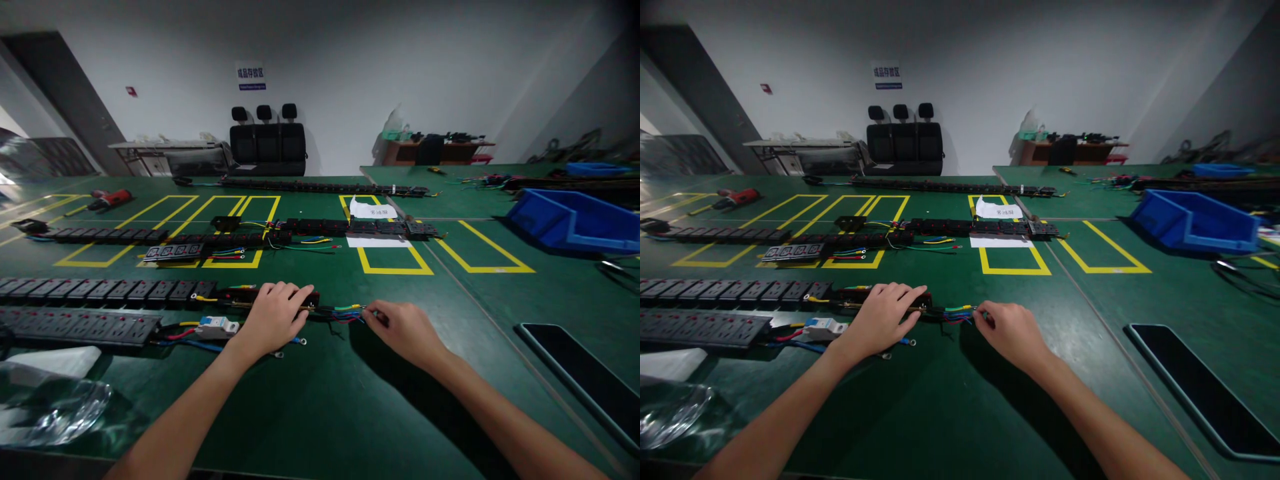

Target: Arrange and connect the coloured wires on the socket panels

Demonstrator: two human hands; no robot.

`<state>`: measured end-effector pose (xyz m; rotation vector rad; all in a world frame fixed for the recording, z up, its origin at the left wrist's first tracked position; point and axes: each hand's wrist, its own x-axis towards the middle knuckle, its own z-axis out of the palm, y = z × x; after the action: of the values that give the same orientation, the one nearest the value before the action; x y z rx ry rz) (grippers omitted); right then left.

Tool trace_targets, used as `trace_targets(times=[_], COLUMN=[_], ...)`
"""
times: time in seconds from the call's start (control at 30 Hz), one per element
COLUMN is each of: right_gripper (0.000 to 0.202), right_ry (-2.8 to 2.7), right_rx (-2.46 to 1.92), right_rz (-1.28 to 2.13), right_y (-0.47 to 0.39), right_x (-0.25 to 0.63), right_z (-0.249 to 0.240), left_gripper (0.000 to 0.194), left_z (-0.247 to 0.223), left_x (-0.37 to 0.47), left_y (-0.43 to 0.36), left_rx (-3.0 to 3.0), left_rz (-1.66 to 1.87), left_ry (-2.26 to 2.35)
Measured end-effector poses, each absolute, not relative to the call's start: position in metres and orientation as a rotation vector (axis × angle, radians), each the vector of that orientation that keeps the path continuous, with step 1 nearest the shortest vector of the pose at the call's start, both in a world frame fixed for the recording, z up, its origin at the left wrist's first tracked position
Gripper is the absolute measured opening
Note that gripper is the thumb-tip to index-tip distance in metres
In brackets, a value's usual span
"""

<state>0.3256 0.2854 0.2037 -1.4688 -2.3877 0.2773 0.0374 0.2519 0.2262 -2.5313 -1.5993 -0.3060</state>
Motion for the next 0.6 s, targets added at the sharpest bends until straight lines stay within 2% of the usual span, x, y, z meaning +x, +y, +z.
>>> trace_targets(times=[0.6], right_gripper=[0.023], right_ry=[-2.366], right_rx=[-1.411], right_rz=[0.251], right_y=[0.2871], right_x=[0.3257], right_z=[0.2000], left_gripper=[0.047], left_z=[0.2274], left_x=[0.0372], left_y=[0.2542], left_rx=[-2.530], left_rz=[-0.258], left_ry=[-1.609])
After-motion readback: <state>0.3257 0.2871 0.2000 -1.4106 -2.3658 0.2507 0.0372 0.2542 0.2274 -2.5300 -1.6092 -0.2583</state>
